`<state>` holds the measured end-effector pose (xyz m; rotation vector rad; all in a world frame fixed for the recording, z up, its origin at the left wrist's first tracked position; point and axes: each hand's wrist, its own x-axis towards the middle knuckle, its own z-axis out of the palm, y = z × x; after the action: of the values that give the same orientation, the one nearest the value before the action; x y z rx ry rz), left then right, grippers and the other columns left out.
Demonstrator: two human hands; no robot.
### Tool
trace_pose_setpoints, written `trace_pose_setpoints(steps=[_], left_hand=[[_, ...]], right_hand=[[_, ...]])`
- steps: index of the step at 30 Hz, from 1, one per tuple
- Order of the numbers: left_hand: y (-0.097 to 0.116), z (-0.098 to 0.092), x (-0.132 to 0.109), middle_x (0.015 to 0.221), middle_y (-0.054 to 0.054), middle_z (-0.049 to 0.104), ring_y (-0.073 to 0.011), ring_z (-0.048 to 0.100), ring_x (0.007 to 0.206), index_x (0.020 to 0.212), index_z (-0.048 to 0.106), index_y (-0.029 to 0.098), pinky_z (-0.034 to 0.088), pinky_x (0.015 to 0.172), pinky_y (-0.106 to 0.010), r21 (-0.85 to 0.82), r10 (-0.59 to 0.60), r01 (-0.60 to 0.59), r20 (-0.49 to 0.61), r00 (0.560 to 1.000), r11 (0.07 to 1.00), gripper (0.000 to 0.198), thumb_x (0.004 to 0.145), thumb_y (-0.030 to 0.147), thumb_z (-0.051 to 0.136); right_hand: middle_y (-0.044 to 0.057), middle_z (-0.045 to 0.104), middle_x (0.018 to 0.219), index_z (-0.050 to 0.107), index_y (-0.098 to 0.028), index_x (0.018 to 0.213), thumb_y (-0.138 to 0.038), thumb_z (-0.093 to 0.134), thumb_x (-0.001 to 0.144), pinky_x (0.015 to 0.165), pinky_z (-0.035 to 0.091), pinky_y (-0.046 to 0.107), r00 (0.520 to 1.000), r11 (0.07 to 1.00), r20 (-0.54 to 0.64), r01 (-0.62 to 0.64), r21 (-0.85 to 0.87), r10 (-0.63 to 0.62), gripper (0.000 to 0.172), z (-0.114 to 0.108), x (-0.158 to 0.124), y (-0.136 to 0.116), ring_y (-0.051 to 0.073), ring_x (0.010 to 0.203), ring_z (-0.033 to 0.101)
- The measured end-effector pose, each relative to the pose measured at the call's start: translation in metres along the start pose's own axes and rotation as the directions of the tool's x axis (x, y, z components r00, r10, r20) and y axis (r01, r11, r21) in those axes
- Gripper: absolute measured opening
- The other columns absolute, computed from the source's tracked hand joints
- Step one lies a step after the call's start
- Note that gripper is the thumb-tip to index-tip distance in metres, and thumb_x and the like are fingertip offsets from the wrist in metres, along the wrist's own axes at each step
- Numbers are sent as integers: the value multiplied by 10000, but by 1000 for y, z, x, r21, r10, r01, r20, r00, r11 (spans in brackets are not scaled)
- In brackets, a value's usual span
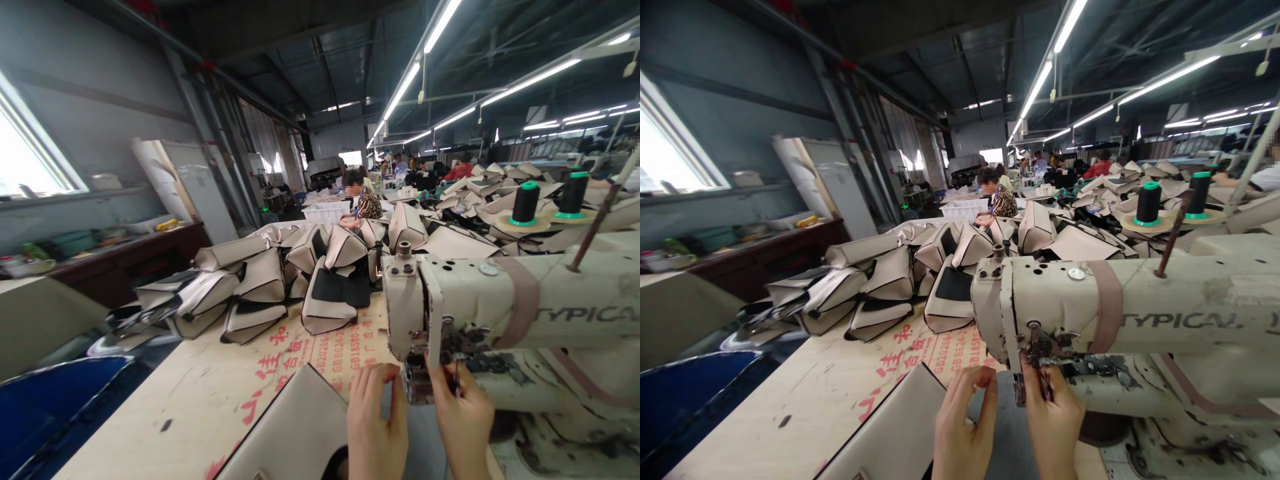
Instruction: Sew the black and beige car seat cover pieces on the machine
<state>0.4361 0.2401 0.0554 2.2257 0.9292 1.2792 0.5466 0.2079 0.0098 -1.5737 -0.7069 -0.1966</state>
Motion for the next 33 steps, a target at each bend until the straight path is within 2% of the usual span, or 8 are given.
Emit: trace_pose_setpoints(steps=[6,10,14,17,19,24,28,33], left_hand=[[5,-2,4,820,-20,598,-118,559,705,930,585,203,451,644,-217,-46,39,-39,0,999,998,152,856,139,468],[7,-1,10,737,-4,576,-105,557,630,1074,580,249,427,562,-202,91,210,-213,39,977,973,262,873,145,446],[9,-8,21,714,-7,584,-140,555,603,1144,544,244,400,494,-236,430,388,-436,199,900,791,304,871,168,431],[15,-14,27,744,-20,606,-165,566,630,1127,550,210,424,542,-271,550,441,-534,305,844,642,300,852,153,442],[18,-16,29,724,-17,610,-158,570,624,1084,572,202,422,553,-264,548,449,-525,279,849,652,276,846,138,449],[25,-15,34,655,21,586,-74,505,480,898,617,201,386,475,-187,262,230,-227,19,973,938,126,822,208,518],[31,-13,43,671,29,582,-54,474,472,799,640,201,375,475,-170,181,156,-162,43,987,970,92,788,234,555],[34,-11,51,603,55,557,-62,478,502,749,658,210,370,511,-170,239,180,-192,69,981,952,48,723,221,619]], right_hand=[[28,639,691,600,-161,940,-587,539,755,530,444,205,972,985,191,-157,78,140,468,-16,-18,-3,160,567,590],[59,659,812,584,-157,1039,-523,542,782,587,485,195,946,947,251,-256,195,204,449,-27,-26,-5,183,723,629],[77,650,912,596,-146,1012,-445,605,768,654,499,182,906,898,388,-302,320,167,387,-29,-26,3,184,815,621],[41,632,745,560,-146,1067,-457,499,839,575,497,187,889,854,417,-359,378,189,391,-26,-25,6,160,678,613],[42,625,732,574,-151,1023,-457,450,864,561,496,197,884,855,419,-371,364,205,366,-23,-25,5,166,682,612],[68,637,872,575,-161,986,-372,505,853,618,500,215,967,970,240,-139,199,90,259,-21,-26,-4,175,772,619],[27,638,797,564,-171,957,-267,496,882,617,470,185,990,992,115,64,109,-76,139,-21,-19,-14,116,659,608],[31,626,771,566,-145,931,-234,503,884,647,432,217,963,967,82,255,14,-256,118,-18,-2,-16,126,680,587]])
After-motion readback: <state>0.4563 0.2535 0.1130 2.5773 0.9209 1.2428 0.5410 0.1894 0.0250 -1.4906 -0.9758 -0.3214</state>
